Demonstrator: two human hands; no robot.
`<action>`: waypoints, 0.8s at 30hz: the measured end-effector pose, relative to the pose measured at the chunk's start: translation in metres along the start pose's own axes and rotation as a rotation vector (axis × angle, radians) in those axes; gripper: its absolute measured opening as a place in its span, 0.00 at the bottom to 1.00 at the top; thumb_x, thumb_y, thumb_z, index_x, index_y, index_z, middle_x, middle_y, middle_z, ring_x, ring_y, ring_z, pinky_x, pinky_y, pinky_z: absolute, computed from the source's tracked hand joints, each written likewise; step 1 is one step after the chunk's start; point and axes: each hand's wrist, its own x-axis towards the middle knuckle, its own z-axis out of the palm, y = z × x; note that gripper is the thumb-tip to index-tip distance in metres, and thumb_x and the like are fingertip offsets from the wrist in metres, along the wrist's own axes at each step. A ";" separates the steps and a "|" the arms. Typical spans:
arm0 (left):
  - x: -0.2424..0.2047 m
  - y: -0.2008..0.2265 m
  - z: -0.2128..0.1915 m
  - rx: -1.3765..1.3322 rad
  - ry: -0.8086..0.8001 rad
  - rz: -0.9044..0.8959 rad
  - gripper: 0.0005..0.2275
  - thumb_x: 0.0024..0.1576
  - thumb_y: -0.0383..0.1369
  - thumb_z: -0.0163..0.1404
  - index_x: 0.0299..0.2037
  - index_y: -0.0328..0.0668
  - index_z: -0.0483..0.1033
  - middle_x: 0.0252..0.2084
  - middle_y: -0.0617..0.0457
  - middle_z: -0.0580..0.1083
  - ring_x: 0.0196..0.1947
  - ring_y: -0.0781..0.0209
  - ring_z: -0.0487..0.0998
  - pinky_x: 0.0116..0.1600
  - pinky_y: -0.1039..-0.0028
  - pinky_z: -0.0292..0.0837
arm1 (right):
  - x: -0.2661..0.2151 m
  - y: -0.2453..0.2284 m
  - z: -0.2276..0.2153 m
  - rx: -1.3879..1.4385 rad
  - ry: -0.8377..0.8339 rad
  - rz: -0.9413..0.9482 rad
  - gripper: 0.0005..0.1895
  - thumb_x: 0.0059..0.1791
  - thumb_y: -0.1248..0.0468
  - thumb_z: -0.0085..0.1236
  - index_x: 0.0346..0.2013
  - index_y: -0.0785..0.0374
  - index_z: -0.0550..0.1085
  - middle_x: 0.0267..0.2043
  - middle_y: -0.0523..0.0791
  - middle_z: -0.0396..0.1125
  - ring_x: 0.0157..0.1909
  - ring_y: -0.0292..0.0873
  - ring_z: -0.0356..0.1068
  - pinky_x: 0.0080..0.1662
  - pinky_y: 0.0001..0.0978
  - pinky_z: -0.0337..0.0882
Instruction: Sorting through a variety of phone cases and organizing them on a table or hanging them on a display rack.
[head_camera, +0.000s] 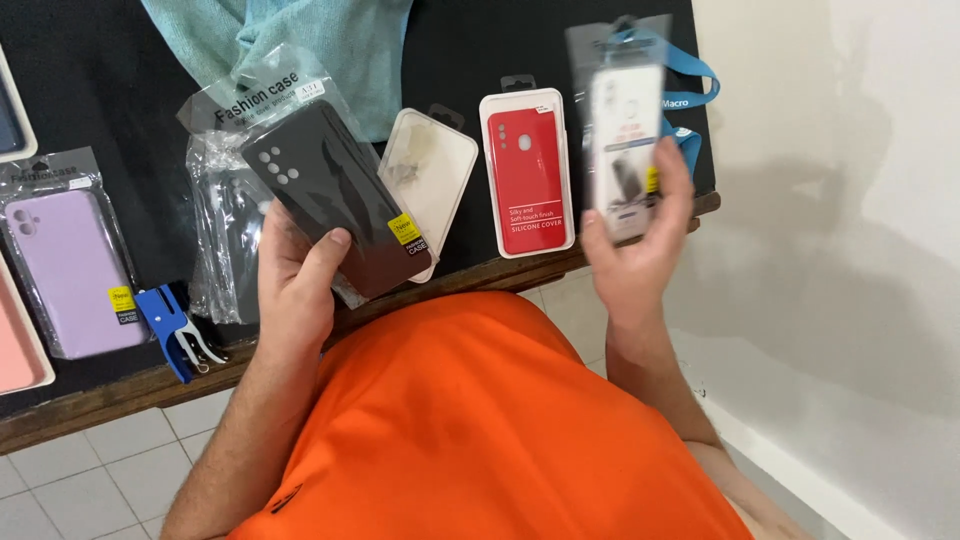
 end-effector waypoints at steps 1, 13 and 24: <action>0.000 0.001 0.001 0.000 -0.001 -0.002 0.15 0.71 0.21 0.52 0.67 0.32 0.71 0.58 0.43 0.80 0.61 0.56 0.80 0.70 0.56 0.79 | -0.005 -0.001 0.006 -0.001 0.000 0.002 0.46 0.53 0.65 0.76 0.83 0.67 0.62 0.85 0.60 0.54 0.90 0.62 0.50 0.87 0.57 0.48; -0.005 0.004 0.001 0.033 -0.002 -0.017 0.16 0.72 0.21 0.51 0.70 0.32 0.70 0.61 0.41 0.80 0.64 0.55 0.79 0.73 0.53 0.78 | -0.021 -0.023 0.028 -0.218 -0.398 0.151 0.52 0.53 0.46 0.81 0.83 0.62 0.63 0.85 0.65 0.50 0.83 0.78 0.53 0.80 0.77 0.55; -0.016 0.006 -0.006 0.079 0.053 0.028 0.16 0.71 0.21 0.52 0.68 0.35 0.71 0.59 0.44 0.79 0.62 0.57 0.77 0.71 0.55 0.77 | 0.001 -0.028 0.055 -0.366 -0.512 0.186 0.66 0.55 0.52 0.81 0.90 0.70 0.43 0.85 0.72 0.53 0.87 0.84 0.42 0.76 0.88 0.51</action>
